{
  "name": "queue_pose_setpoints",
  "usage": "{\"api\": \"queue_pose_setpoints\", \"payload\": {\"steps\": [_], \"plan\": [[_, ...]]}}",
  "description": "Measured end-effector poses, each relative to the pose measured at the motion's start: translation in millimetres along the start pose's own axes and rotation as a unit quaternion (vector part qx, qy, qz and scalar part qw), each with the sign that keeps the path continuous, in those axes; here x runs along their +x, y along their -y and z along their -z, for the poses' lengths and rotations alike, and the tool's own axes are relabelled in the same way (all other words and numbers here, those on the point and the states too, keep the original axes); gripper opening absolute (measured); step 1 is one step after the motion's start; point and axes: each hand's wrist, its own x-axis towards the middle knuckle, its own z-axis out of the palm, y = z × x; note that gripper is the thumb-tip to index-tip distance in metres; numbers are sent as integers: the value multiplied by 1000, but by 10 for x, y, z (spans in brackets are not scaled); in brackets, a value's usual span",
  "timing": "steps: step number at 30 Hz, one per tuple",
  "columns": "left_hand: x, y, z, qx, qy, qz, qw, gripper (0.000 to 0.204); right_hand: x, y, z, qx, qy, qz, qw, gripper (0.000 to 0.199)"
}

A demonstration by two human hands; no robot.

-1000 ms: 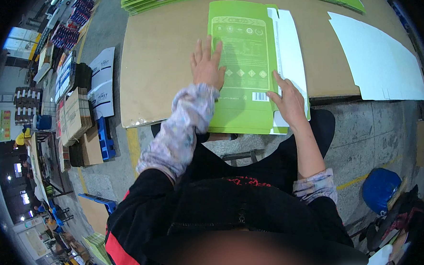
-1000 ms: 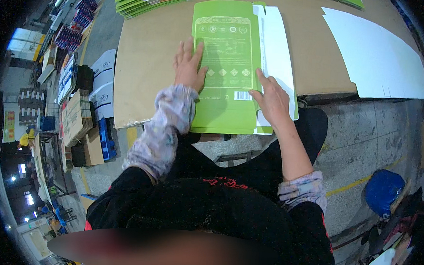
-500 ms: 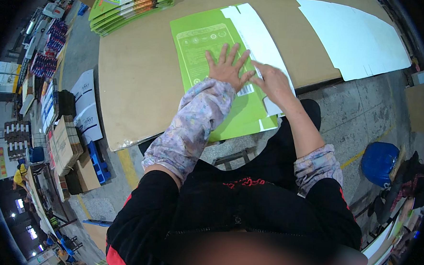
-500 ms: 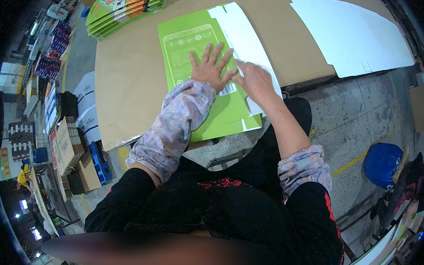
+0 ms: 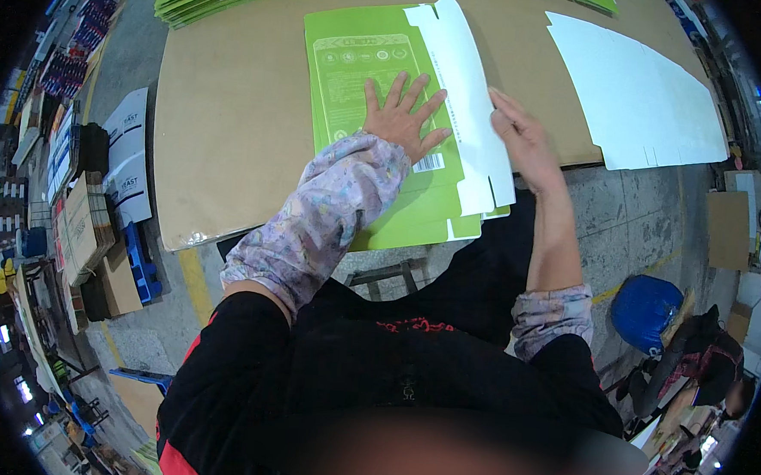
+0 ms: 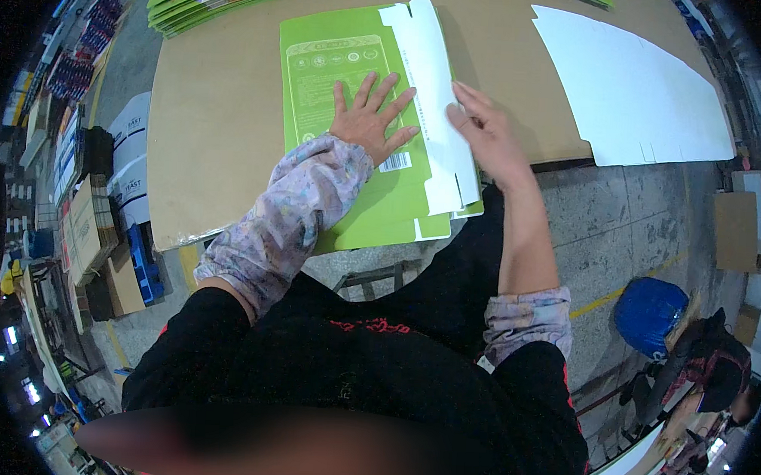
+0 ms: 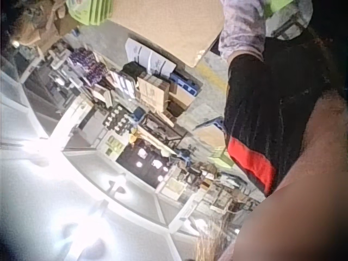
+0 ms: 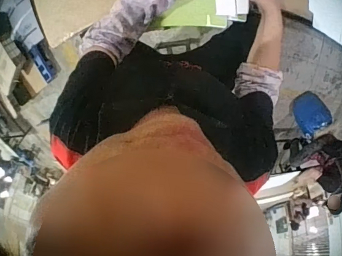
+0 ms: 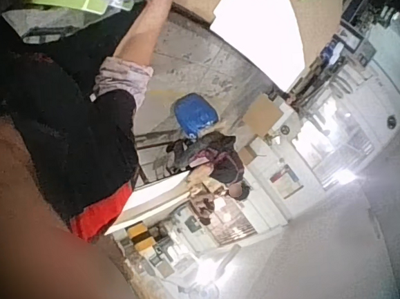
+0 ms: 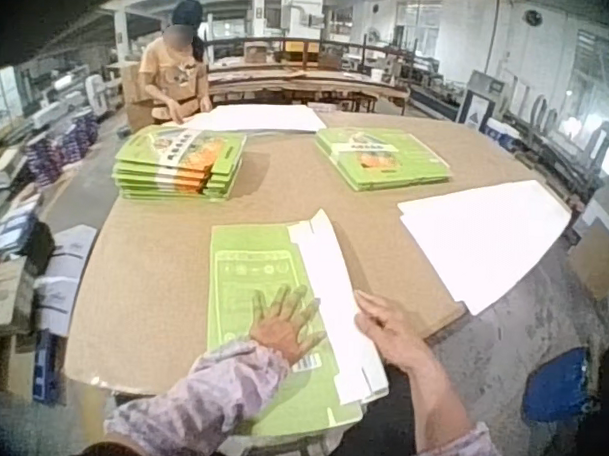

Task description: The recorder is organizing and stacking paper or cardboard packaging materials on a workbench.

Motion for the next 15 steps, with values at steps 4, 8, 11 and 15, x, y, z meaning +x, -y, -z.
{"api": "queue_pose_setpoints", "payload": {"steps": [4, 8, 11, 15], "plan": [[52, 59, -202, -56, -56, 8, 997, 56, -85, -183, -400, -206, 65, 130, 968, 72], [92, -3, -123, -169, -129, -17, 977, 53, -189, -376, -642, -464, -2, 176, 868, 75], [253, 28, -121, -31, -61, -100, 993, 51, -293, -357, -696, -497, -6, 175, 850, 76], [840, 348, -111, 13, -6, -33, 999, 54, -614, -299, -735, -486, 14, 168, 858, 77]]}}
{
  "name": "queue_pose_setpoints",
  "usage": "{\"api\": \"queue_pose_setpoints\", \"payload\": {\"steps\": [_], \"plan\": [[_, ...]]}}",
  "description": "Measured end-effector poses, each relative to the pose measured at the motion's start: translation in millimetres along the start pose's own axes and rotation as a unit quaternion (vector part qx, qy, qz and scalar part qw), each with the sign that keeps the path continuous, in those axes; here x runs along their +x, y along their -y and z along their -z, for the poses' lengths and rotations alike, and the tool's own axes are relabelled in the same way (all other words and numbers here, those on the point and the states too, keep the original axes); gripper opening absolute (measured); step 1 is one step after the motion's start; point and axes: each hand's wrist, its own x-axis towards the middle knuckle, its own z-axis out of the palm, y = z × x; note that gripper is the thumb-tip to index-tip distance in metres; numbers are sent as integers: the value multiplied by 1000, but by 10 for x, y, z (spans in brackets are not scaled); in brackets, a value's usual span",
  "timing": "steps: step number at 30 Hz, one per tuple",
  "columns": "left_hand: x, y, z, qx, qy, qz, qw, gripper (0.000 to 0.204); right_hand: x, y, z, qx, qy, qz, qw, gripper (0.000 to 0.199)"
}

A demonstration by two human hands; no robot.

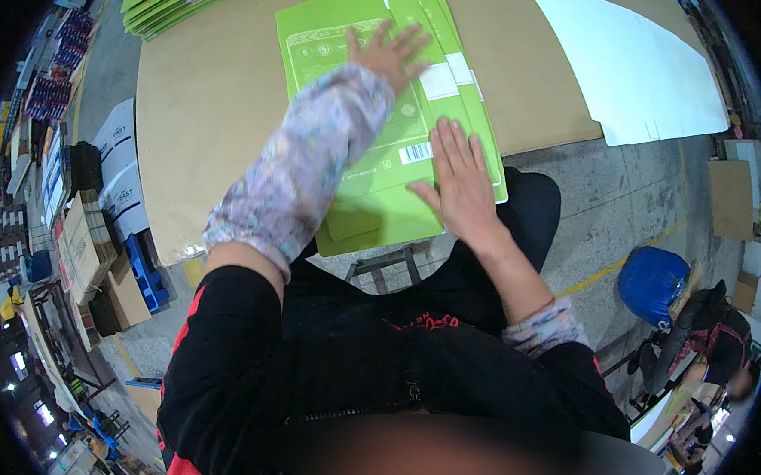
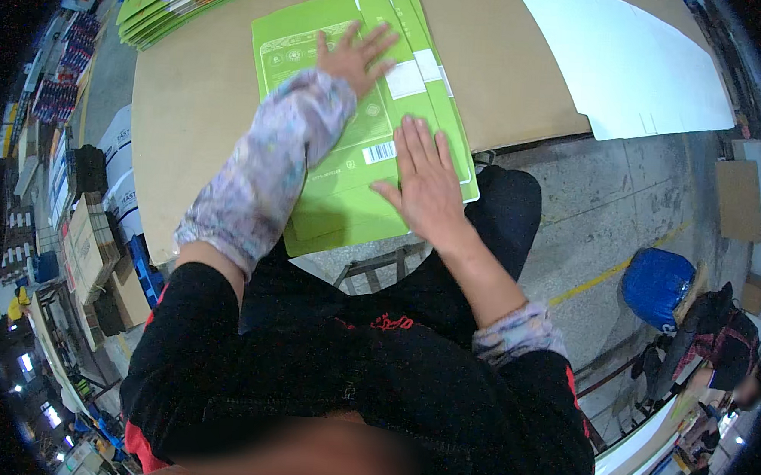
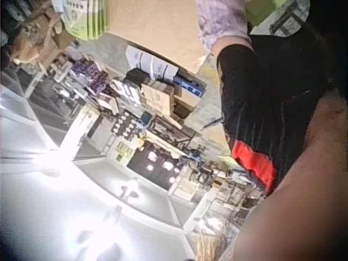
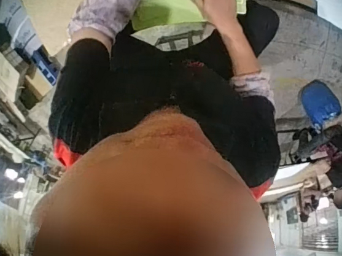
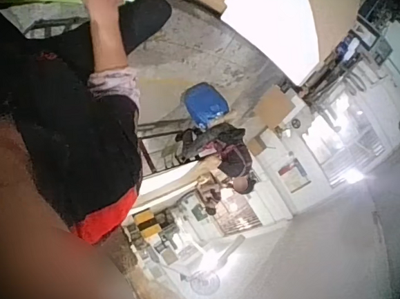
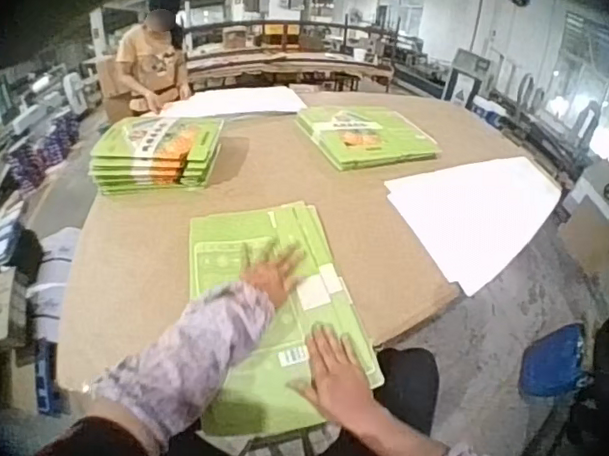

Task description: The recorder is organizing and stacking paper or cardboard packaging materials on a workbench.

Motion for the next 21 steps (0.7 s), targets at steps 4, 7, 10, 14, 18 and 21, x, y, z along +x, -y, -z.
{"api": "queue_pose_setpoints", "payload": {"steps": [4, 7, 10, 14, 18, 21], "plan": [[337, 305, 93, 23, 46, 104, 993, 65, -299, 162, 72, 21, 40, -21, 999, 79], [221, 181, -43, 33, 23, 86, 995, 68, -322, 149, 66, 19, 31, -19, 999, 80], [-399, -336, -52, 29, 1, -28, 999, 69, -360, 20, 93, 32, 8, -17, 999, 73], [-1113, -390, 122, -30, -18, -31, 999, 66, -138, -463, 442, 208, 83, -43, 974, 57], [-1060, -450, 162, -66, -34, -53, 996, 65, -130, -1751, 792, -181, -30, -95, 978, 62], [-1057, -481, 135, -85, -43, -61, 994, 65, -217, -2577, 690, -323, 34, -190, 926, 61]]}}
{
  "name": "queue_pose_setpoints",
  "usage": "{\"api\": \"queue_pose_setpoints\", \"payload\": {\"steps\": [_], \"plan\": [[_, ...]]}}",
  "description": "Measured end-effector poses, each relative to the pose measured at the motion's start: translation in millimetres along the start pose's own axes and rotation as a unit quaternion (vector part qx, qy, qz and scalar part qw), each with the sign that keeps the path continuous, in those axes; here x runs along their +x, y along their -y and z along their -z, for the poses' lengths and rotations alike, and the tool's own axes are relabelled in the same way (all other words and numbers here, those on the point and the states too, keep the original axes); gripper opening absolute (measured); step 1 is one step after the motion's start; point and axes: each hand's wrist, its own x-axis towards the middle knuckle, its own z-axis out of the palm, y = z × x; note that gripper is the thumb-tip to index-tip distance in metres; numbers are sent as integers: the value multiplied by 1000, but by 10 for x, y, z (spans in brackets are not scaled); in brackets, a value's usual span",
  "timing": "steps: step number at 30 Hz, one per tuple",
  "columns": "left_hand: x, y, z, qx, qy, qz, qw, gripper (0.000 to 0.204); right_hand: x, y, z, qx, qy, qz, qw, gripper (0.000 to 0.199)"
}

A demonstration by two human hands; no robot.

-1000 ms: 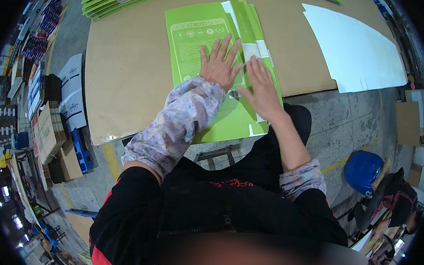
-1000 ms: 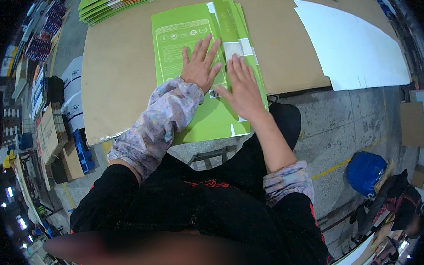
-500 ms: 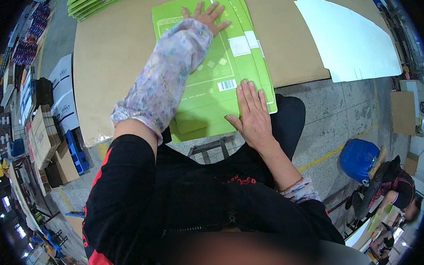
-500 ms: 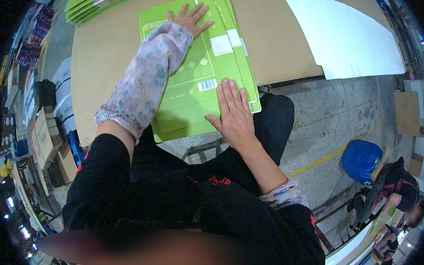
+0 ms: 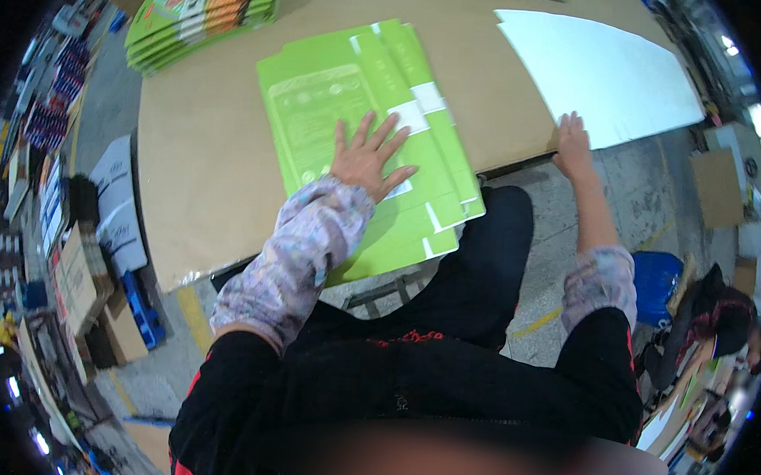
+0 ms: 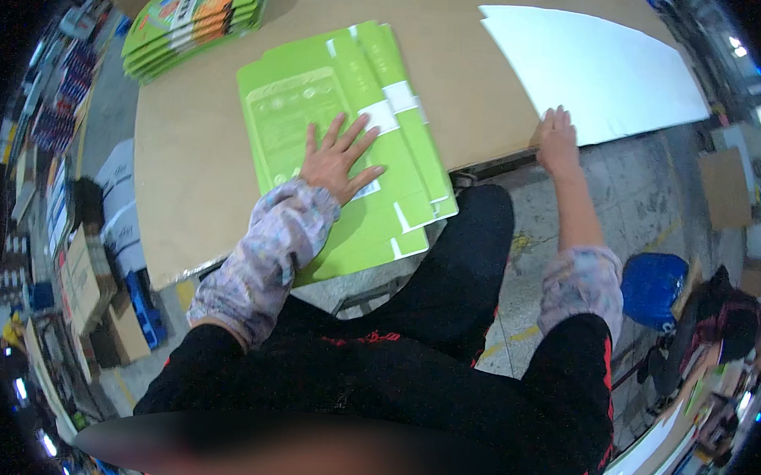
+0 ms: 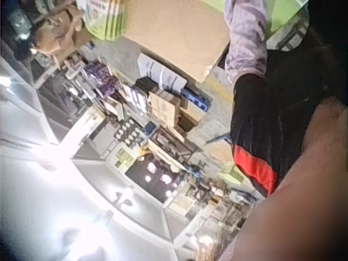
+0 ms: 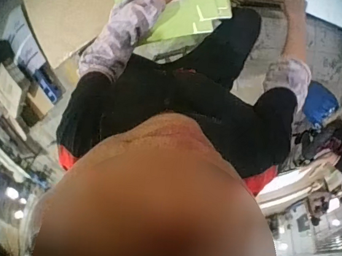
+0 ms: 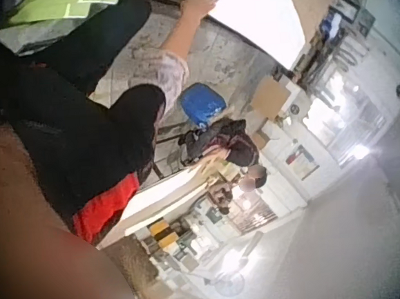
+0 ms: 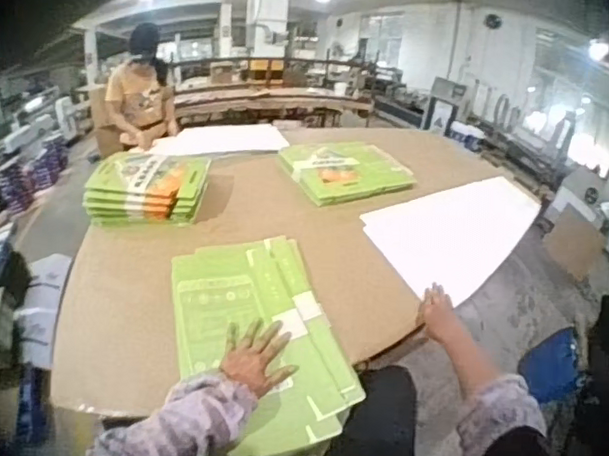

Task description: The recorder is organizing and stacking paper or cardboard packaging materials on a workbench.

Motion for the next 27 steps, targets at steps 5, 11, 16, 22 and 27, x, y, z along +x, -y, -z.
{"api": "queue_pose_setpoints", "payload": {"steps": [5, 11, 16, 22, 27], "plan": [[-20, 13, 22, 10, 26, 26, 999, 65, 109, -236, -519, -18, -87, -11, 996, 45], [90, -89, 62, 4, 20, 11, 1000, 64, 108, -736, -304, 14, -71, 99, 992, 29], [17, -10, 21, -4, 5, 20, 1000, 64, 205, -460, 179, 48, 7, 28, 998, 21], [-30, 21, 27, -3, 20, 32, 999, 64, 41, -227, 1261, 239, -42, -19, 970, 37], [-23, -14, 102, 20, 39, 35, 998, 64, -422, 127, 2118, 489, -135, 63, 860, 37]]}}
